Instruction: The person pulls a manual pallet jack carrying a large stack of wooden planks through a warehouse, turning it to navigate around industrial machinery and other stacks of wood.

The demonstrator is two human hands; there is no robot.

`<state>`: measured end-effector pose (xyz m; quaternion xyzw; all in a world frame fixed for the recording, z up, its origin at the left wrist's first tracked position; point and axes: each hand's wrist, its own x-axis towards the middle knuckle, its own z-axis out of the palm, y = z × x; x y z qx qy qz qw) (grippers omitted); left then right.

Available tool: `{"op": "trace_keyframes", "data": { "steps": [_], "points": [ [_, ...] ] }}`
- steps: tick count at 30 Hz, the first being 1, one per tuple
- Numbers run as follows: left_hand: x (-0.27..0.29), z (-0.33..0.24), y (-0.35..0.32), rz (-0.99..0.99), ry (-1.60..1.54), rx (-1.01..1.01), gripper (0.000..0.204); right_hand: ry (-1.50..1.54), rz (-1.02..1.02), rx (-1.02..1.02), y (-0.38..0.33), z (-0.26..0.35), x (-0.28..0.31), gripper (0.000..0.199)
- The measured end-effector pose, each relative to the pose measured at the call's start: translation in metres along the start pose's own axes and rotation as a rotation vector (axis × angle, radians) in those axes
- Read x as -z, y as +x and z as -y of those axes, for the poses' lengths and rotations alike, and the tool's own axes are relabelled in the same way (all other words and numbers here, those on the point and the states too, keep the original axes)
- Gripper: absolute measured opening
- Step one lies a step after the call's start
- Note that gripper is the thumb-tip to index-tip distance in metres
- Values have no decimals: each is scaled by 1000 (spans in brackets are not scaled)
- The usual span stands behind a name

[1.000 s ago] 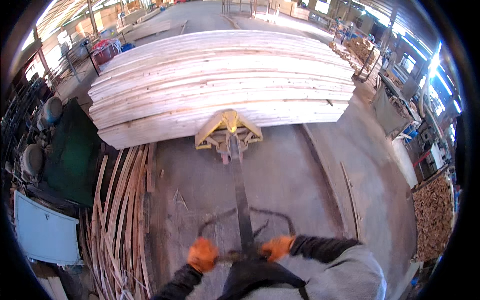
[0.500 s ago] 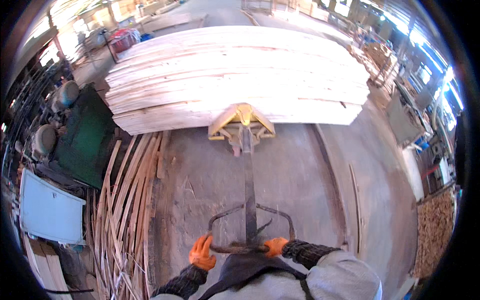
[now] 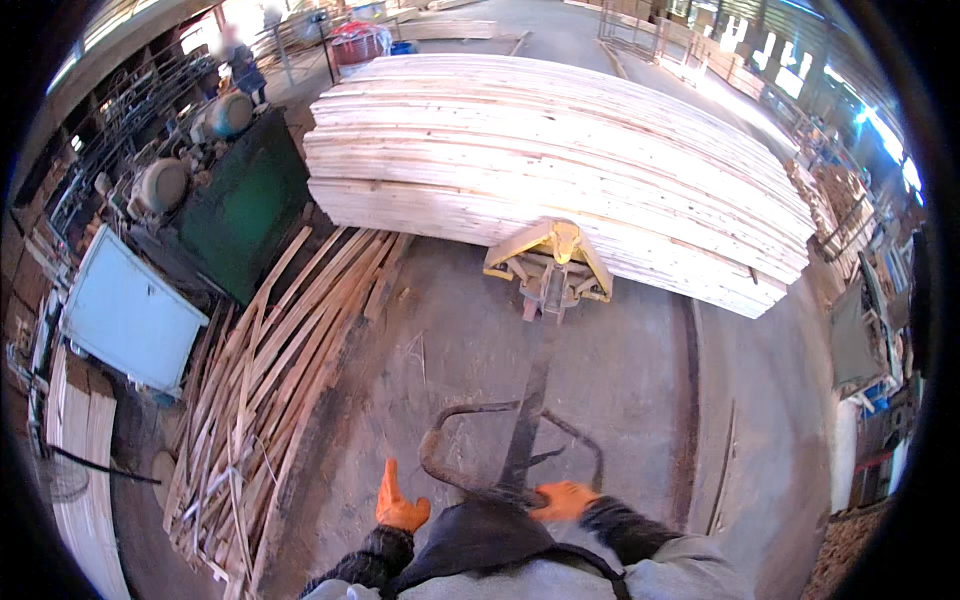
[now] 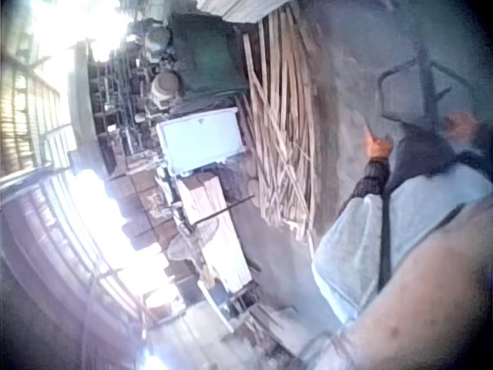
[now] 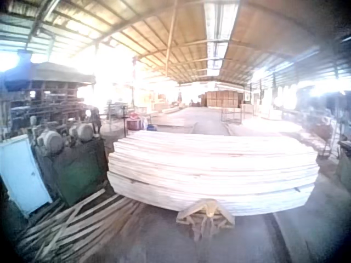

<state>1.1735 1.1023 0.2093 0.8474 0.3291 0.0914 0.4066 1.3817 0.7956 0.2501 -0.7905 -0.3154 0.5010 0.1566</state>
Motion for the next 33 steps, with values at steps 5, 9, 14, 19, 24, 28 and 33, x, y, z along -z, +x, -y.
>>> {"op": "trace_keyframes", "data": {
  "steps": [5, 9, 14, 19, 24, 28, 33],
  "points": [
    [39, -23, 15, -120, 126, -93, 102, -25, 14, 10, -37, 38, 79, 71],
    [55, -22, -3, -160, 170, -82, 102, -163, -483, 148, -113, 71, 201, 64],
    [43, -28, -21, -134, 198, -136, 103, 46, -88, 95, -80, 47, 151, 75],
    [29, -48, 0, -117, 76, -140, 100, -76, 23, -22, 1, -4, -15, 76],
    [66, -34, 17, -199, 25, -198, 100, -212, -287, 194, -89, 58, 167, 57],
    [66, -35, 18, -200, 5, -177, 99, -314, -544, 163, -120, 67, 234, 65],
    [27, -40, 22, -134, -111, -227, 96, -100, -18, -84, -56, 48, 81, 72]
  ]
}}
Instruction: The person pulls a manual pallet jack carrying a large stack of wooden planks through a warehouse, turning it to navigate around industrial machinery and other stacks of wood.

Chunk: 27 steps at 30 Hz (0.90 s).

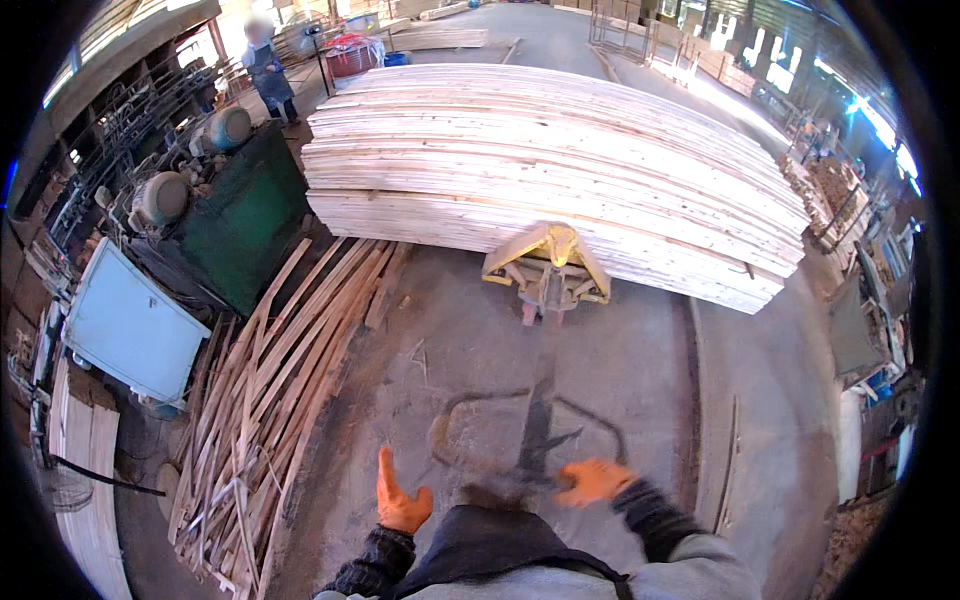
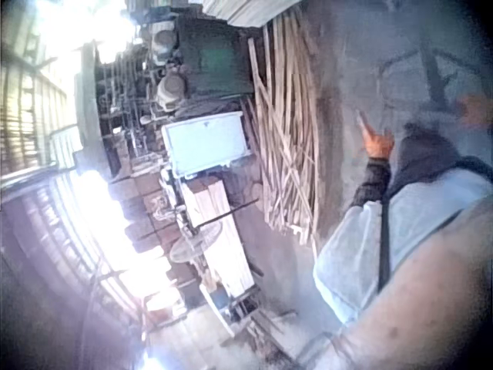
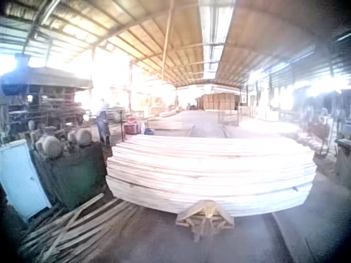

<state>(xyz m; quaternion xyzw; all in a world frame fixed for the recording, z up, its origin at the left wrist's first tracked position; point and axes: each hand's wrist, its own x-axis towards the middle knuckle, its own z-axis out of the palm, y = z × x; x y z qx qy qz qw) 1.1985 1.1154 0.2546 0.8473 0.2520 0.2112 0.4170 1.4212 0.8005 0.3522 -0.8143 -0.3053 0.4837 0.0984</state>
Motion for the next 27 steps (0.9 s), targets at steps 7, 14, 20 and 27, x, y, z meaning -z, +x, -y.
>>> {"op": "trace_keyframes", "data": {
  "steps": [7, 14, 20, 27],
  "points": [
    [19, -18, 34, -122, -4, -100, 88, -118, -139, 85, -31, 30, 80, 62],
    [40, 3, 13, -74, 150, -24, 88, -30, -264, 176, -46, -7, 118, 65],
    [-10, -41, 28, -17, -84, -83, 89, -76, -7, 83, 68, -54, -106, 69],
    [18, -108, 115, 15, 18, -487, 78, -62, -294, 69, -56, 21, 138, 53]
  ]
}}
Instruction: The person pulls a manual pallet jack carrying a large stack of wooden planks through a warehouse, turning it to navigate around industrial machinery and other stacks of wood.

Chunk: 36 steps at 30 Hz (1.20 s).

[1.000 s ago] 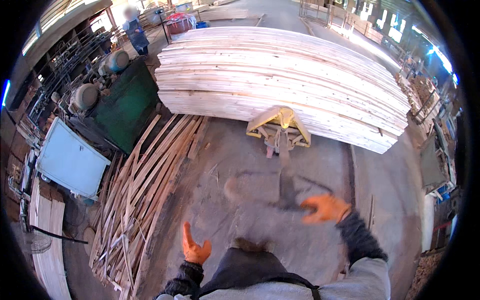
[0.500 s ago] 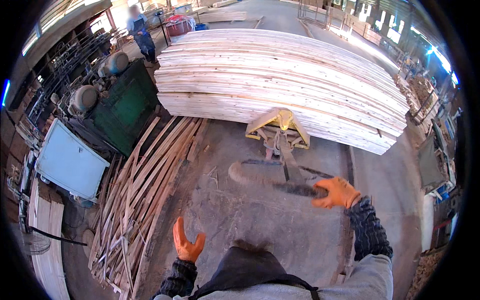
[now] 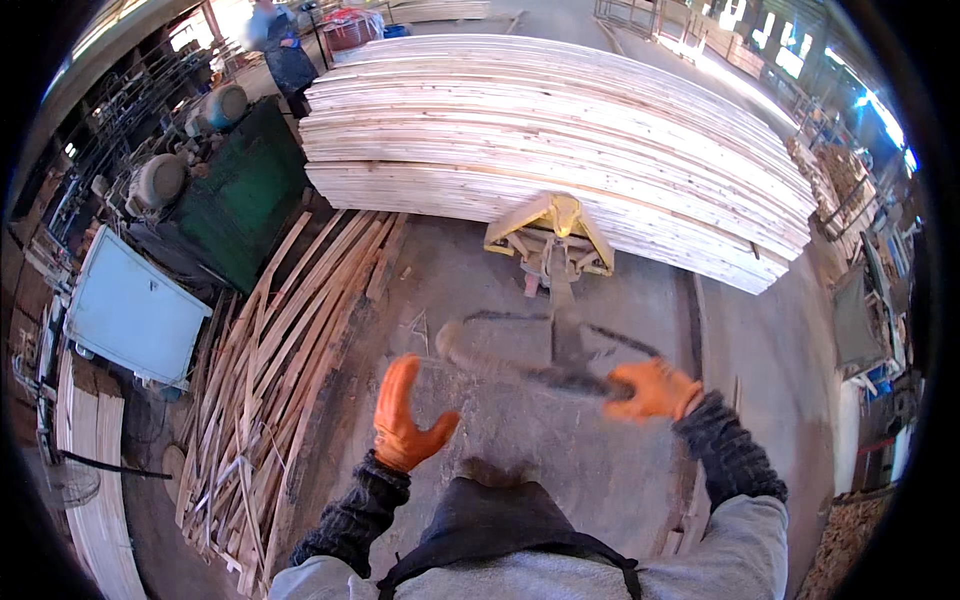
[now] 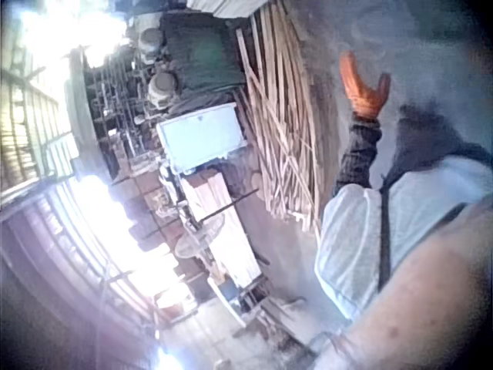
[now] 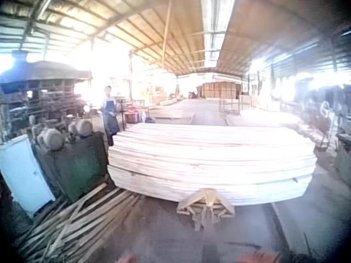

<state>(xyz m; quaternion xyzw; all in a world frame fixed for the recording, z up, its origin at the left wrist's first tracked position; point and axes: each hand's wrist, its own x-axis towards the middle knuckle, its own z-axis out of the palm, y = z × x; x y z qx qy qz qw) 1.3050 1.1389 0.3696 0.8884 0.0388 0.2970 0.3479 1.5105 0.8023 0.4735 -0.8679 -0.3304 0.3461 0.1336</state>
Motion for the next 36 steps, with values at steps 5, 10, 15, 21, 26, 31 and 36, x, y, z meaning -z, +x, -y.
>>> {"op": "trace_keyframes", "data": {
  "steps": [5, 10, 15, 21, 26, 31, 36],
  "points": [
    [-15, -12, -7, 113, 141, -110, 79, -88, 215, -22, -9, -23, -63, 65],
    [-88, 52, -60, 1068, 149, -218, 61, 5, 303, 14, 33, -68, -259, 60],
    [-58, 63, 57, 1001, 72, -405, 30, 15, 180, 237, 13, -31, -79, 53],
    [-68, 11, 95, 813, -107, -466, 23, -72, 55, 170, -26, -52, -26, 51],
    [-111, 97, -119, 997, 258, -281, 19, -43, 436, -66, 22, -69, -266, 54],
    [-74, 54, -2, 1144, 252, -330, 25, -132, 348, -30, 14, -33, -150, 52],
    [-63, -11, 120, 912, 91, -379, 30, -103, 84, 163, -18, -44, -2, 54]
  ]
}}
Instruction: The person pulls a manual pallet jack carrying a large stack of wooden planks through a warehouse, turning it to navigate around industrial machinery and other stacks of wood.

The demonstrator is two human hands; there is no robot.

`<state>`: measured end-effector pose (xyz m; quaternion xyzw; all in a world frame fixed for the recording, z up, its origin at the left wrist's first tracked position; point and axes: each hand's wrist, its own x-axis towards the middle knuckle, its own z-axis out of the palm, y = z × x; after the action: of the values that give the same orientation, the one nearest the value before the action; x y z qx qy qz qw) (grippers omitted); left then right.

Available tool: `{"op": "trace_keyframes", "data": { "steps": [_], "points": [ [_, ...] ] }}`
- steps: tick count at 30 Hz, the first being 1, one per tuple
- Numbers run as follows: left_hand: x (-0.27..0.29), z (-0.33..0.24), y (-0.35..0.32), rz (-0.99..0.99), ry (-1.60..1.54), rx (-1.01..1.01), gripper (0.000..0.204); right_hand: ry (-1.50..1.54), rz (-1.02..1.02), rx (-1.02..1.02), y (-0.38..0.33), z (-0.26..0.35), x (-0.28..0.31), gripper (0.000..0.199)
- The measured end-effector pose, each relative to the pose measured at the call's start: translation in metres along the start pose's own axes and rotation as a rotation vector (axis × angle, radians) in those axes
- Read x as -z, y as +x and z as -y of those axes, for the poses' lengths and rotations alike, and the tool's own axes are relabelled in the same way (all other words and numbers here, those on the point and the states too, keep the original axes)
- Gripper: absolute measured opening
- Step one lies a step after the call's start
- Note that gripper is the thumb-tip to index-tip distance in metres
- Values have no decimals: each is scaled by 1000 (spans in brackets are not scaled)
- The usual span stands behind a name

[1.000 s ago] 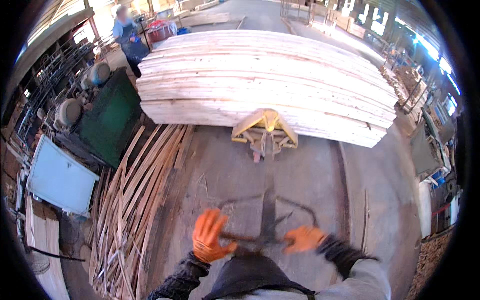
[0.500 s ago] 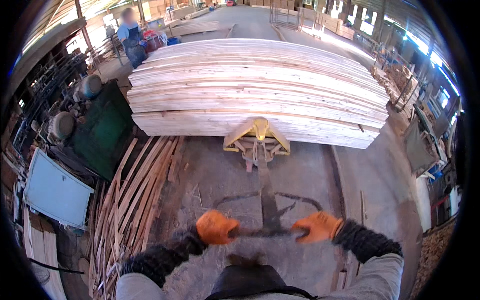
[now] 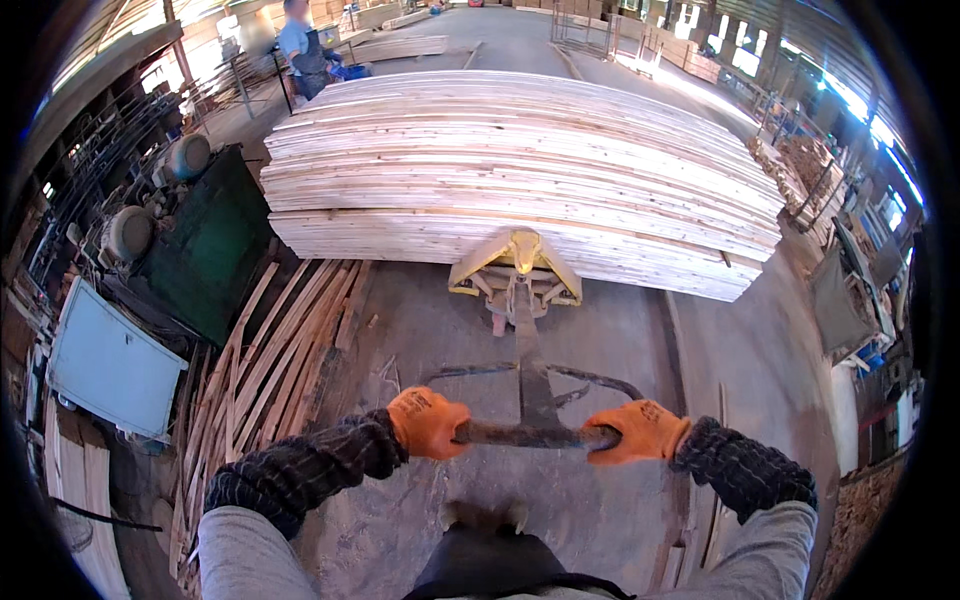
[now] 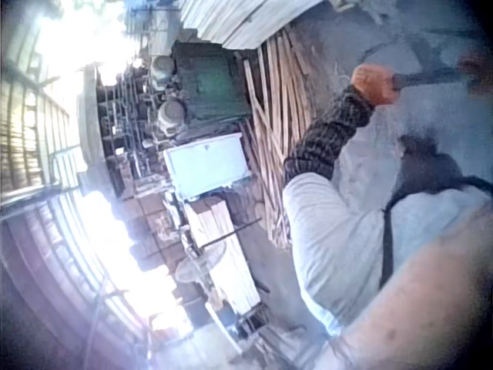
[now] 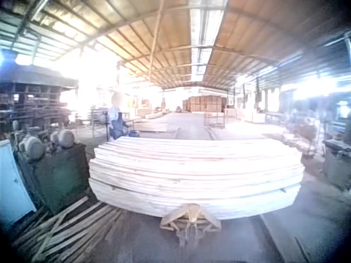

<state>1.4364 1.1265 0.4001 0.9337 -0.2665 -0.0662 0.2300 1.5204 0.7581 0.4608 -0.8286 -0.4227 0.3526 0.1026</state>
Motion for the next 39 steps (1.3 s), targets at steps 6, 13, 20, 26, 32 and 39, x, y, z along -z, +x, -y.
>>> {"op": "trace_keyframes", "data": {
  "steps": [6, 13, 20, 26, 32, 39],
  "points": [
    [-175, -8, -88, 185, 28, 145, 18, 79, 289, -80, 32, -25, -206, 64],
    [-107, 7, -61, 184, 39, 32, 34, 525, 463, -291, 35, 6, -115, 36],
    [-61, 14, -39, 201, -67, -78, 36, 510, 451, -188, 25, 19, -50, 43],
    [-279, 21, -111, 612, -10, 184, 21, 160, 355, -83, 62, -40, -317, 72],
    [-136, 13, -64, 354, 21, 83, 24, 162, 155, 74, 16, -22, -133, 53],
    [-116, 16, -67, 280, 12, -43, 24, 62, 186, 78, 11, -2, -115, 57]
  ]
}}
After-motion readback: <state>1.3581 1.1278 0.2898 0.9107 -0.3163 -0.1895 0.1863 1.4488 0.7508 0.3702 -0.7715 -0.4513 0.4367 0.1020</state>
